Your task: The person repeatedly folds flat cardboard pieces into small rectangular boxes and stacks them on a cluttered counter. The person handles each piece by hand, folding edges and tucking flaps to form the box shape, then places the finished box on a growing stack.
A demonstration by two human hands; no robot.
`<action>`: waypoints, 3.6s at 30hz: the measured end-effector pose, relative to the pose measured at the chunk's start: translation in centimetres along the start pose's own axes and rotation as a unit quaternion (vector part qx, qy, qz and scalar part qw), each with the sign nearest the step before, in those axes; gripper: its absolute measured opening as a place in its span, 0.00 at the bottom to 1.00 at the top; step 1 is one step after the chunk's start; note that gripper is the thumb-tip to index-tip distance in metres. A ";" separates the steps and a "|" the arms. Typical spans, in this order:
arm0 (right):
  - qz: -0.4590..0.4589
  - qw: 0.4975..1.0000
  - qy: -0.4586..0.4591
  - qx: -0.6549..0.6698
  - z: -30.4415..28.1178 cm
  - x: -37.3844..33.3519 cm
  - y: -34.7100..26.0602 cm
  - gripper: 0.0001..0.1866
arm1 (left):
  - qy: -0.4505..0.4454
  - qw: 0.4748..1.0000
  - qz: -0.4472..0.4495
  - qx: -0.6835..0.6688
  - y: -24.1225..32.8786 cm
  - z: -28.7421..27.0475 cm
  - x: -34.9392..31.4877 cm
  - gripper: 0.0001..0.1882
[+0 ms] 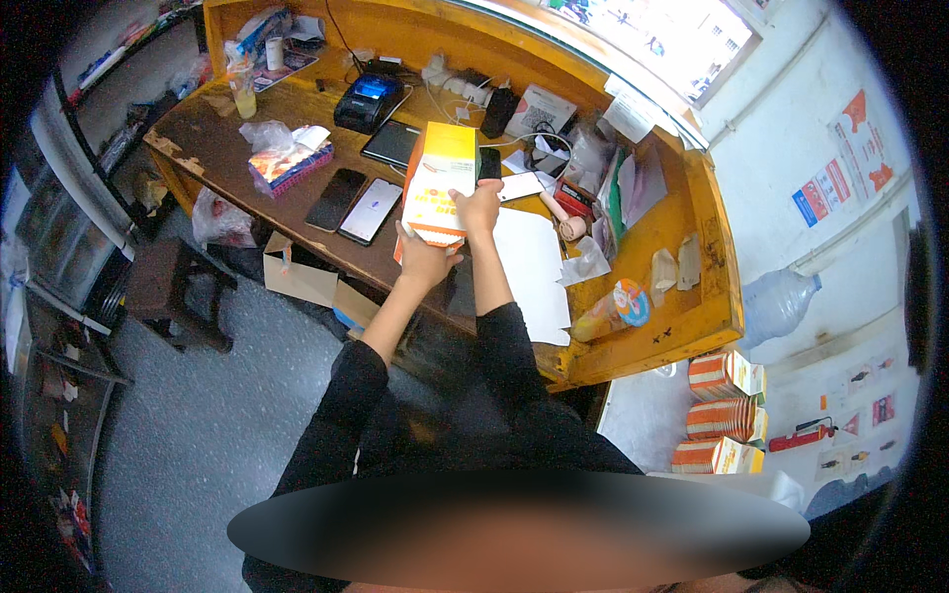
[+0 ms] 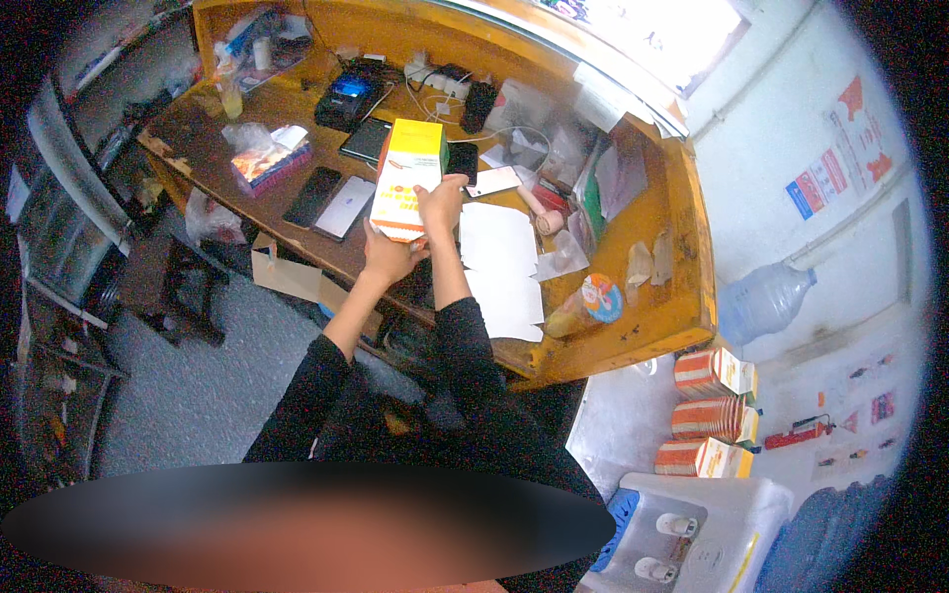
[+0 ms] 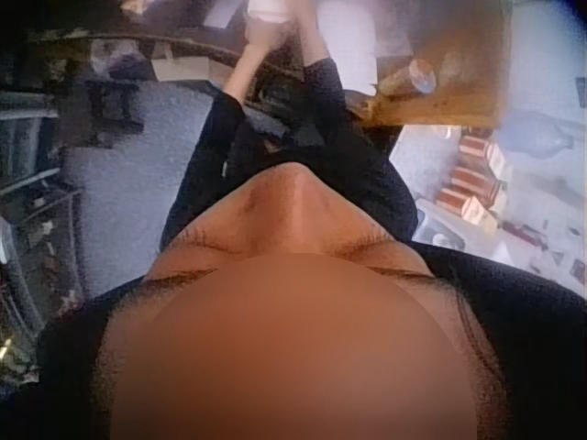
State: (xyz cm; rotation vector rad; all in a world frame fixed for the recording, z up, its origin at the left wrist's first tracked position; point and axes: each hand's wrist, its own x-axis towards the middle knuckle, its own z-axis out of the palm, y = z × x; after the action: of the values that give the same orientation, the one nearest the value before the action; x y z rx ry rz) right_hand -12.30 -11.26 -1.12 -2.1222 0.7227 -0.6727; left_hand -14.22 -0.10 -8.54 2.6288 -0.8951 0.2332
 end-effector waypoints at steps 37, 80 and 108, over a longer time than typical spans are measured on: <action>0.101 0.906 -0.249 -0.328 -6.6 -5.7 14.8 0.38 | -0.087 0.994 0.017 -0.067 -6.3 -2.9 17.8 0.48; -0.122 0.992 0.007 -0.037 -21.6 -21.4 6.9 0.19 | 0.070 0.702 -0.073 -0.705 8.7 -10.3 -14.4 0.20; -0.360 0.927 -0.037 0.101 -10.1 -24.3 1.7 0.10 | 0.285 0.648 -0.299 -0.640 4.6 -6.8 -22.9 0.08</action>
State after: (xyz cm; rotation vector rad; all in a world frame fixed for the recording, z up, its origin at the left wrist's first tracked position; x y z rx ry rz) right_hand -36.38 -0.71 -2.26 -2.1821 -0.2014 -0.9883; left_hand -35.33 11.85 -7.07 1.1904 0.1502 0.1329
